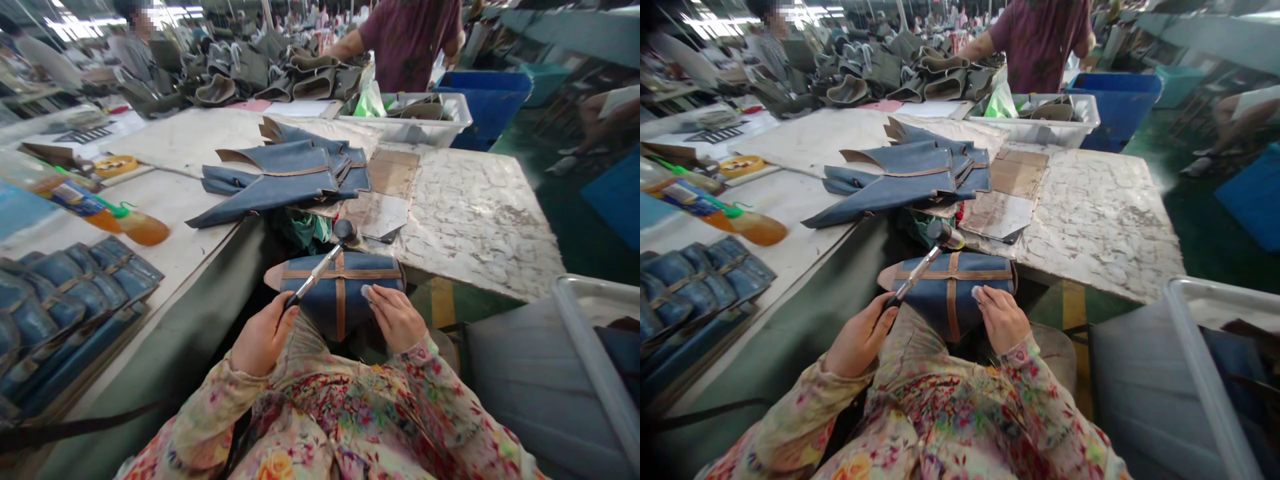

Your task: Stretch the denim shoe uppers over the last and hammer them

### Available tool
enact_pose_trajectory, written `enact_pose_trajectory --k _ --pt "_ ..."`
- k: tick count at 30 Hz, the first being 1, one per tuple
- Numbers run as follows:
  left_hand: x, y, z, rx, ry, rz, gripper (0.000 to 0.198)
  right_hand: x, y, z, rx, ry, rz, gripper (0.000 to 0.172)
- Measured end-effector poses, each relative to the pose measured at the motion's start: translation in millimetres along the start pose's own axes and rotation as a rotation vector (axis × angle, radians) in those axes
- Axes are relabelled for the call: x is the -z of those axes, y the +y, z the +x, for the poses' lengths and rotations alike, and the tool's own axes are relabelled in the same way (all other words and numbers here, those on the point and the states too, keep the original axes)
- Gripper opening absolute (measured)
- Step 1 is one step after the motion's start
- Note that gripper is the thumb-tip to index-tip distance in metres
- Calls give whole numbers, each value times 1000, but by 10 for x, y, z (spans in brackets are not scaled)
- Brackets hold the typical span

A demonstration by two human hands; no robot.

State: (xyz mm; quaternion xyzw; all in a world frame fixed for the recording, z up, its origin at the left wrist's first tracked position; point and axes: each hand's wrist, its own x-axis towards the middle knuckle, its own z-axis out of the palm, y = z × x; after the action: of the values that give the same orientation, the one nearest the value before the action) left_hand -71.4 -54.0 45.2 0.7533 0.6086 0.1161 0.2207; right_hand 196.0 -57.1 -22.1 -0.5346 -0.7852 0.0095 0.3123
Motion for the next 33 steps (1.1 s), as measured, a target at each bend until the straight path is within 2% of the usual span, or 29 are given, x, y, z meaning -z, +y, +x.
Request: enact_pose_trajectory --k 3,4,8,13,17,22,26,31,33 --pt "-66 91 68 2 -172 90 41 9 -10 -24 -22 6 14 32" --pt "-87 112 86 -3 -195 102 40 9 -10 -33 -24 7 18 32" --pt "-117 154 117 -53 -88 59 42 3 -4 -68 -39 17 25 31" --pt "-121 205 155 -40 -222 155 39 5 -14 -74 -40 31 36 32" --pt "-149 284 212 -102 -138 129 39 22 -30 -66 -44 29 44 32" --pt "-202 332 250 -119 -246 199 39 36 -41 -77 -65 26 37 33" --pt "-202 339 244 -165 -183 165 41 33 -37 -84 -65 8 37 33" --pt "-229 350 259 -155 -248 205 40 22 -31 -75 -67 -2 45 30" --pt "-246 372 296 -178 -225 165 41 19 -23 -68 -61 5 41 30"
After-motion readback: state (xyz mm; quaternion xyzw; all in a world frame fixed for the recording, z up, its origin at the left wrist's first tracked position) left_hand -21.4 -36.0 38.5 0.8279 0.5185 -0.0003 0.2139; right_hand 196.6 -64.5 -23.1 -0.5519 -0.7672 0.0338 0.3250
